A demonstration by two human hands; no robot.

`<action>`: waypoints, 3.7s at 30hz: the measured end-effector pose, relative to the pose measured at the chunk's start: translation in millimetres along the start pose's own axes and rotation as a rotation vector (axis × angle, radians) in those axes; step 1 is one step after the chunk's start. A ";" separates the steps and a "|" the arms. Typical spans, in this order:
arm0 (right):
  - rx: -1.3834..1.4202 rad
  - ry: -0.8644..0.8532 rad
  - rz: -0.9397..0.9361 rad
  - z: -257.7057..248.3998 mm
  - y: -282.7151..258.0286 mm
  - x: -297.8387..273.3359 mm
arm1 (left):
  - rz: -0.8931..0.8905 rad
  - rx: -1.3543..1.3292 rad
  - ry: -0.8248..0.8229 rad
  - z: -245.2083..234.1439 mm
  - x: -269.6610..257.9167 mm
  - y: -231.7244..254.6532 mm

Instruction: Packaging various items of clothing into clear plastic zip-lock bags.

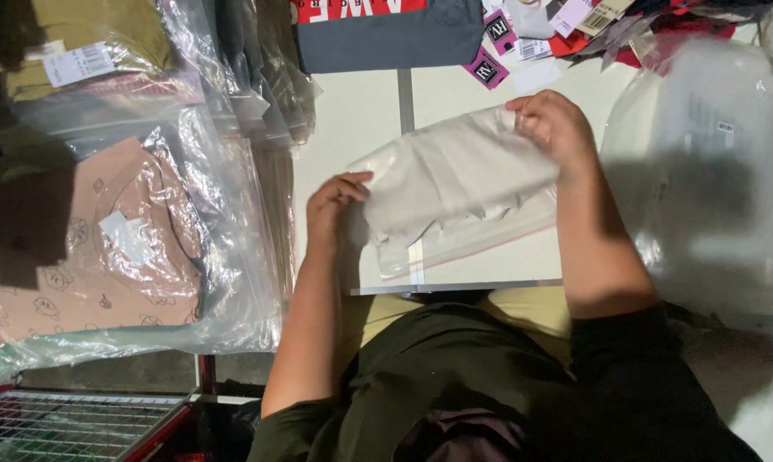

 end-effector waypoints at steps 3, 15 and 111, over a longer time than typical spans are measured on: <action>-0.249 -0.091 -0.055 22.1 -14.5 -1.5 | 0.020 0.461 0.014 24.1 -14.3 6.2; -1.555 0.079 -0.288 136.1 -70.1 -70.2 | 0.216 1.518 0.092 110.6 -8.8 106.4; -1.801 -0.089 0.059 162.1 -9.0 -42.7 | -0.256 1.711 -0.154 117.6 14.5 -13.4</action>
Point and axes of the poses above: each hand's wrist, its own x-axis towards the middle knuckle, its own z-axis out of the palm, y = z × x, the point moved 4 cm from there along x, towards the middle knuckle, and after that the axes turned 8 degrees about -y, right-handed, at the moved point
